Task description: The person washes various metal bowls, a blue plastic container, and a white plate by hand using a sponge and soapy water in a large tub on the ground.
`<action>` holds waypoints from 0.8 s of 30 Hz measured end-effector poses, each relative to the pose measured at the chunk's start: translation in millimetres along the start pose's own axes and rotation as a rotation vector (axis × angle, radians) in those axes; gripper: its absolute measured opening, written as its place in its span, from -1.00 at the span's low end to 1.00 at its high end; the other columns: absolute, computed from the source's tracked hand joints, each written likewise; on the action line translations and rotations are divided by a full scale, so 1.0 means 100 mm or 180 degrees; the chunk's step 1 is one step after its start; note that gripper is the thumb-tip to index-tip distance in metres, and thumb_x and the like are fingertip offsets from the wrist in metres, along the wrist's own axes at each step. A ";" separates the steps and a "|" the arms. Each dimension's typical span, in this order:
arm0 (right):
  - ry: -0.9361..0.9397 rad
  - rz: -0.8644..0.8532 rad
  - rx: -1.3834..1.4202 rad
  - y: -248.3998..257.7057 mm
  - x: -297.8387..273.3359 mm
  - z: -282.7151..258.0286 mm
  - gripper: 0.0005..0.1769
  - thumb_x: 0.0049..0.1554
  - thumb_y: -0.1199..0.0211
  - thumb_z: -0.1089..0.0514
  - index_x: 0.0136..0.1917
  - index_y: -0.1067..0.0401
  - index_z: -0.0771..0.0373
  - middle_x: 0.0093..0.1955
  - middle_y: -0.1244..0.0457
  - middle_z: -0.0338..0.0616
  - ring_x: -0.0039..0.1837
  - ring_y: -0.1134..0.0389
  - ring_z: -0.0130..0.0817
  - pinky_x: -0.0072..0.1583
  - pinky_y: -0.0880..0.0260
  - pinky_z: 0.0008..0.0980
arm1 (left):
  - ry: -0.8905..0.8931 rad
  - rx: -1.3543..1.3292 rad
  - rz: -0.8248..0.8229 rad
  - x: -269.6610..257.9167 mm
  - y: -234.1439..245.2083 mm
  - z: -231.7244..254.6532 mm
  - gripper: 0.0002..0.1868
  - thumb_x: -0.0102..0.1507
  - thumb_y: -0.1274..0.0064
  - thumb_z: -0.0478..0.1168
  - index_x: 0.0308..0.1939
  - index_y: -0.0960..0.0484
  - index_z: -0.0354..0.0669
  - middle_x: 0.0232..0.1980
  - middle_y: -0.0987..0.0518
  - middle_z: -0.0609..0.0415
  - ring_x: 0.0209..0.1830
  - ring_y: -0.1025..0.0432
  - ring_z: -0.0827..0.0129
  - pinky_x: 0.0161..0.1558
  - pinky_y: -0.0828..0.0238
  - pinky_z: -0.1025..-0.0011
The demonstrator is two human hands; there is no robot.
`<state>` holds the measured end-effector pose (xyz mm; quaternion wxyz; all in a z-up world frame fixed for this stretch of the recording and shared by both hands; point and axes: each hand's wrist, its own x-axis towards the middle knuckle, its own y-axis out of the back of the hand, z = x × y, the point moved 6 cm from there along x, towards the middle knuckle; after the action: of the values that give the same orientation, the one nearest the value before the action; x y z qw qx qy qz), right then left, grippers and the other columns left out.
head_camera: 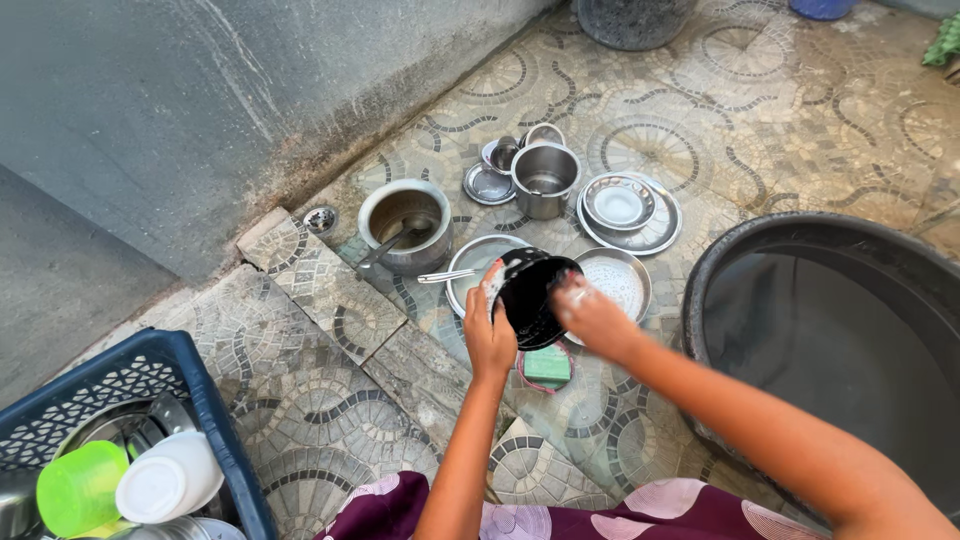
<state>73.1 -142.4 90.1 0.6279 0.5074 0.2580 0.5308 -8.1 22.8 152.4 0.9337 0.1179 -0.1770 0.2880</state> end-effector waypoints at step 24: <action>-0.0732 -0.0323 0.2861 0.28 0.10 -0.51 -0.26 -0.03 -0.23 0.30 0.42 -0.18 0.37 0.43 -0.10 0.25 0.37 -0.23 0.18 0.29 -0.33 -0.04 | 0.0155 0.0097 0.0326 -0.11 -0.01 -0.01 -0.45 0.29 0.22 -0.42 0.37 -0.50 -0.12 0.13 -0.53 -0.16 0.18 -0.46 -0.03 0.26 -0.32 0.21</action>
<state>20.9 -117.2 99.3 0.3955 0.7714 0.4156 0.2754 -15.5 16.8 146.8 0.9199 0.1159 -0.1557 0.3408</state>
